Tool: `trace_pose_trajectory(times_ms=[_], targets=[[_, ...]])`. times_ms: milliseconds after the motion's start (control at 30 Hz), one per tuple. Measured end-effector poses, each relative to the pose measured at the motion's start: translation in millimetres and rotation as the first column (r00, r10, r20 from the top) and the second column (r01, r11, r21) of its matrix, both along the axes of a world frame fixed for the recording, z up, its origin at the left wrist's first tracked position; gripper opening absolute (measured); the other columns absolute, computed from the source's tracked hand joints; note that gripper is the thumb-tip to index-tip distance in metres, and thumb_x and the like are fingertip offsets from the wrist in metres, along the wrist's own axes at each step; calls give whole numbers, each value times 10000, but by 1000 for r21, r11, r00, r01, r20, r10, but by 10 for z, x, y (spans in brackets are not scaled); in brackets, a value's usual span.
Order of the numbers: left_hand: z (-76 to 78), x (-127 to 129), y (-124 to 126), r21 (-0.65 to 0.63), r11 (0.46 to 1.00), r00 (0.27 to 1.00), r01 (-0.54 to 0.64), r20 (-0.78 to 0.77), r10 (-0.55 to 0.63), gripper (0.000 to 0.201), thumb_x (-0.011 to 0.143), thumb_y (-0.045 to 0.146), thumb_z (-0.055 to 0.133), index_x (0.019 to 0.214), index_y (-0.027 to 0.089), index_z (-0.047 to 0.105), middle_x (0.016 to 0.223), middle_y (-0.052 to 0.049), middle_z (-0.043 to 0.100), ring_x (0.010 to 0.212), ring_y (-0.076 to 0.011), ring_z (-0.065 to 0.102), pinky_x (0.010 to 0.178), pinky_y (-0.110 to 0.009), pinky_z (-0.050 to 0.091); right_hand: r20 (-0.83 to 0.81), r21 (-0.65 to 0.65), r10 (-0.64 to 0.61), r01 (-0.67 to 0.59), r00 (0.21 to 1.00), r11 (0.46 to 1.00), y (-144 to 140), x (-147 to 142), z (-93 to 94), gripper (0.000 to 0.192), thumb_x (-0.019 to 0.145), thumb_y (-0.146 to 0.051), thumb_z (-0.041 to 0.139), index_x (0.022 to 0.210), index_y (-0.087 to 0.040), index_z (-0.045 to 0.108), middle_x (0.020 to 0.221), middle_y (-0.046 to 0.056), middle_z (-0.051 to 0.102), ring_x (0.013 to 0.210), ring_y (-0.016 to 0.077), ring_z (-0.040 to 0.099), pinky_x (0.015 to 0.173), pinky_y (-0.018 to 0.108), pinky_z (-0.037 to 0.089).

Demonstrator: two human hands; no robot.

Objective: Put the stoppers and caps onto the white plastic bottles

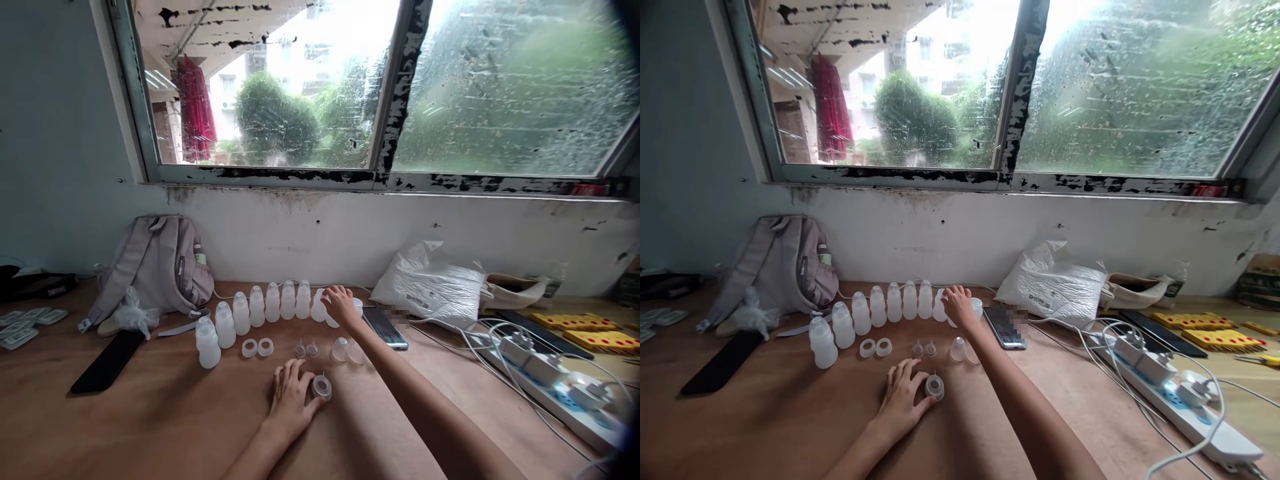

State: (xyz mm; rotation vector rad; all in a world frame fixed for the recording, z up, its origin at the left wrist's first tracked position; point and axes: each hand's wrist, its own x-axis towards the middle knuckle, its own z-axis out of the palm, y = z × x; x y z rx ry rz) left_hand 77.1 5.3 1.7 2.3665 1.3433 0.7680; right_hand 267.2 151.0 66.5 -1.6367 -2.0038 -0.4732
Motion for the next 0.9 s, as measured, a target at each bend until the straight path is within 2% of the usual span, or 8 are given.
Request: trace_pose_trajectory(times_ms=[133, 267, 433, 467, 533, 667, 767, 900], targets=[[-26, -11, 27, 53, 998, 1000, -20, 20, 19, 292, 714, 382, 575, 964, 231, 579, 1189, -74, 476, 1135, -273, 355, 946, -469, 247, 10, -10, -3, 3, 1000, 1000, 72, -10, -83, 126, 811, -207, 475, 838, -196, 598, 913, 91, 610, 907, 231, 485, 809, 369, 278], [-57, -44, 85, 135, 987, 995, -86, 60, 78, 276, 717, 346, 575, 970, 234, 572, 1150, -57, 510, 1104, -255, 393, 936, -447, 272, -7, -9, 10, -10, 1000, 1000, 60, -19, -66, 135, 806, -194, 479, 860, -189, 603, 924, 91, 615, 927, 239, 487, 826, 386, 280], [-46, -140, 197, 258, 945, 979, -202, 77, 188, 274, 736, 331, 558, 985, 216, 570, 1089, -62, 550, 1060, -249, 437, 908, -432, 299, -71, 33, 41, -38, 997, 999, -334, -172, -53, 224, 860, -245, 396, 1026, -190, 536, 1028, 82, 580, 981, 208, 478, 841, 331, 319], [-44, -162, 219, 277, 936, 976, -217, 76, 204, 275, 744, 334, 549, 990, 212, 568, 1084, -65, 555, 1055, -250, 442, 904, -433, 300, -92, 28, 63, -60, 994, 998, -471, -236, -91, 225, 876, -260, 359, 994, -189, 537, 969, 69, 592, 898, 180, 515, 786, 290, 358], [-48, -202, 258, 302, 925, 973, -231, 64, 222, 276, 757, 345, 532, 996, 209, 566, 1078, -64, 563, 1052, -251, 447, 904, -439, 296, -238, -44, 198, -214, 951, 976, -756, -384, -216, 236, 888, -296, 327, 932, -182, 529, 827, 43, 595, 699, 139, 543, 635, 233, 395], [-70, -260, 306, 343, 913, 972, -223, 8, 235, 271, 766, 306, 520, 1016, 208, 556, 1084, -66, 564, 1062, -249, 447, 910, -442, 297, -344, -109, 306, -362, 888, 926, -1149, -626, -559, 215, 841, -346, 414, 969, -191, 491, 791, 24, 577, 649, 137, 549, 582, 223, 406], [-71, -282, 309, 362, 914, 977, -181, -41, 210, 298, 740, 210, 533, 1039, 215, 544, 1103, -61, 556, 1078, -247, 438, 920, -442, 295, -397, -125, 292, -366, 870, 922, -1212, -678, -754, 183, 832, -298, 412, 968, -194, 477, 767, 19, 574, 615, 133, 549, 569, 223, 412], [-51, -271, 274, 362, 925, 987, -115, -59, 146, 335, 708, 180, 555, 1040, 220, 543, 1115, -57, 546, 1092, -250, 422, 935, -444, 282, -489, -108, 271, -365, 829, 925, -1194, -643, -835, 110, 790, -239, 439, 886, -196, 471, 699, 3, 559, 585, 126, 534, 563, 218, 414]])
